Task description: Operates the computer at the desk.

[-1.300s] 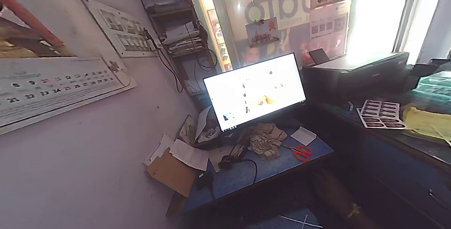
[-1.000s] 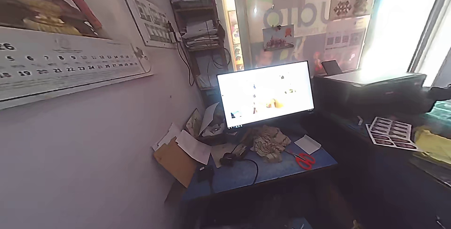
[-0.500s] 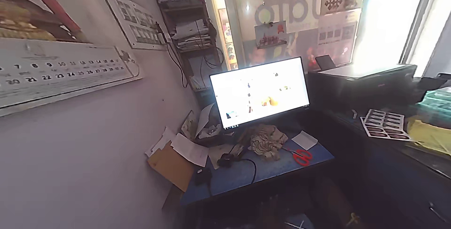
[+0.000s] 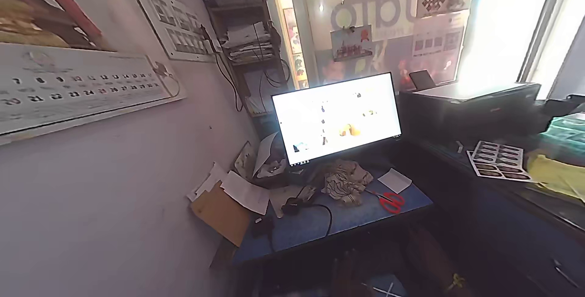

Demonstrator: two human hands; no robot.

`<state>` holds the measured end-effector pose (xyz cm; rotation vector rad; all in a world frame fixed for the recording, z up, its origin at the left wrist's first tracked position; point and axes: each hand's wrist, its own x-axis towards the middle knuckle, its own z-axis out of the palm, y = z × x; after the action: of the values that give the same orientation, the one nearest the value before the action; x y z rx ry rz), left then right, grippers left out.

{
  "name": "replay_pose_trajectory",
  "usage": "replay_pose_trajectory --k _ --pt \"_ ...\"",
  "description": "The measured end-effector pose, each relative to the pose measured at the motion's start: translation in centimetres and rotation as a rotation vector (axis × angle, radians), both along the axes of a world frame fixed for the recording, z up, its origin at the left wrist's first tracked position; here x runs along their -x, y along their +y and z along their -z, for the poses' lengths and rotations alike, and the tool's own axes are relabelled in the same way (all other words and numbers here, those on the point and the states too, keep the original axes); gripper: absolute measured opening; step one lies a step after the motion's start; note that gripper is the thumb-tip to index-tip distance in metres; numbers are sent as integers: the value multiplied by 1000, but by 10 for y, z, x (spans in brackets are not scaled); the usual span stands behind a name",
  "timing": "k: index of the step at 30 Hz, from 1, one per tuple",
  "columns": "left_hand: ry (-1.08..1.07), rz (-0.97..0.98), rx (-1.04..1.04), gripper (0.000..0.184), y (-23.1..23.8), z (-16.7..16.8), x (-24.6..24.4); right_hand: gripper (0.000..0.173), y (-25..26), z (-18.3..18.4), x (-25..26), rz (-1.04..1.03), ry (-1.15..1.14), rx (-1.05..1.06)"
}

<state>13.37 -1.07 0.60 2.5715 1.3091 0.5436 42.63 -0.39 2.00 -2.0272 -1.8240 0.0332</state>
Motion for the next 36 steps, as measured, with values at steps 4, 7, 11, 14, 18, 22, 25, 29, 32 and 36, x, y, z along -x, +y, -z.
replay_pose_trajectory --k 4,7,11,14,18,22,25,29,32,36 --pt "28 -11 0 55 4 8 -1 43 2 2 -2 10 -20 -18" --pt "38 -8 5 58 7 14 1 41 5 10 -2 25 -37 -31" --pt "35 -7 1 57 7 15 0 41 5 11 -4 28 -42 -24" --pt "34 -8 -9 55 6 17 0 41 4 12 -4 29 -37 -31" --pt "9 -43 68 53 2 -1 -3 42 3 8 -3 36 -26 -4" --pt "-143 -183 70 45 -3 -21 1 42 2 8 -3 31 -20 20" --pt "-260 -267 -138 43 -3 -10 4 42 1 3 -1 36 -9 29" --pt "22 -294 -104 56 4 4 7 42 1 5 -1 33 -9 12" --pt "18 -298 -26 59 2 -8 4 42 1 5 -3 29 -15 3" --pt "25 -443 -29 58 -3 -45 23 47 0 -3 -2 33 15 51"
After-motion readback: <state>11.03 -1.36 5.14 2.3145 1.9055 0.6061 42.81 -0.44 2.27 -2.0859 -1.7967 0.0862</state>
